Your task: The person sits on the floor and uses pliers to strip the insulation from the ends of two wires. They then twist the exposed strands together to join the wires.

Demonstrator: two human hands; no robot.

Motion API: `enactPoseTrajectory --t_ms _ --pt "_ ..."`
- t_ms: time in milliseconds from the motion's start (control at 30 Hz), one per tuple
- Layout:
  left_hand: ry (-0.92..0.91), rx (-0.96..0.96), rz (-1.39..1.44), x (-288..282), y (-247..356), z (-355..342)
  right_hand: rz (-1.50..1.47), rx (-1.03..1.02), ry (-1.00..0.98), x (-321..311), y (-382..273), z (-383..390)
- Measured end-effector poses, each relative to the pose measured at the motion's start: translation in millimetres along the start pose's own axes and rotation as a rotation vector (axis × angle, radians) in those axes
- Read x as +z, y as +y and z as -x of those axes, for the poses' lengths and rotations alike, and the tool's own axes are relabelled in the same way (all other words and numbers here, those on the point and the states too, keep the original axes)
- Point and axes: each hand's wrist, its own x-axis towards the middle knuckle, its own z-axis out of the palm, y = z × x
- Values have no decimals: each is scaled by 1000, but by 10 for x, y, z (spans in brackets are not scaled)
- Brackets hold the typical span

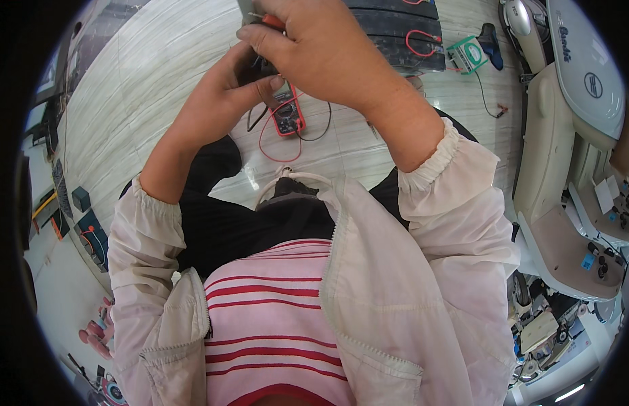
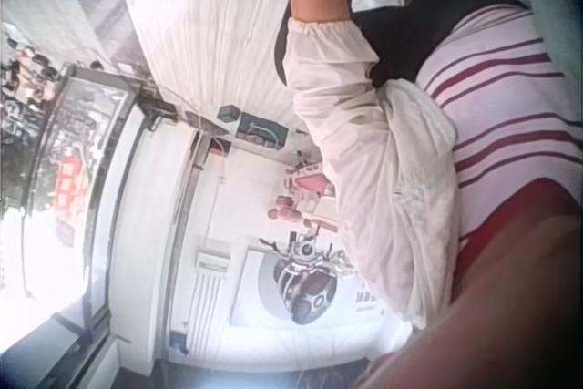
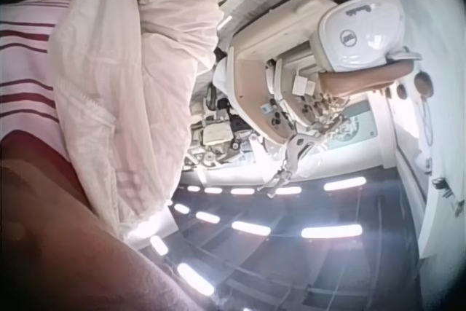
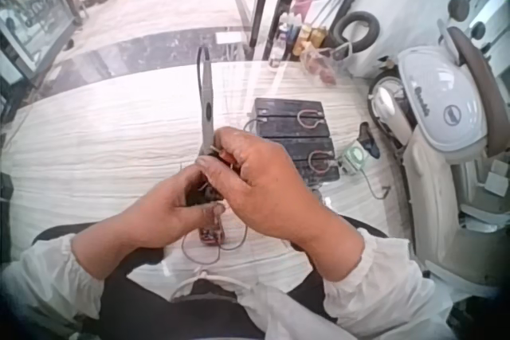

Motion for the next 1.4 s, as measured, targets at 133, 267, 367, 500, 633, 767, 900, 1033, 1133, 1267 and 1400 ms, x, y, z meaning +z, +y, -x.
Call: enactPoseTrajectory --t_ms 133,267,367,500,633,767,900,1033,1133,1267,1400 --pt "21 12 -2 -27 5 -12 22 24 -1 -44 -19 -8" --pt "-26 -17 -35 -50 33 -11 -13 15 -60 -124 -121 -25" --pt "-32 -52 -41 -41 -7 0 4 -202 -58 -86 100 -20" --pt "-49 -105 5 -24 16 13 87 -192 -87 -113 84 -20" --pt "-62 -178 220 19 73 31 -18 -31 -56 -105 -58 -1" --pt "-87 -209 370 45 122 53 -125 70 -37 -103 -78 7" --pt "-130 -217 378 -8 49 52 -26 33 -61 -126 -92 29" --pt "-155 -176 183 -31 41 23 -17 9 -79 -104 -9 25" --pt "-123 -118 8 -7 44 28 -20 -37 -68 -110 -74 52" --pt "-13 -60 -63 22 -46 42 -34 6 -118 -90 -66 39" --pt "40 35 -27 20 -78 31 7 -42 -121 -51 -72 28"
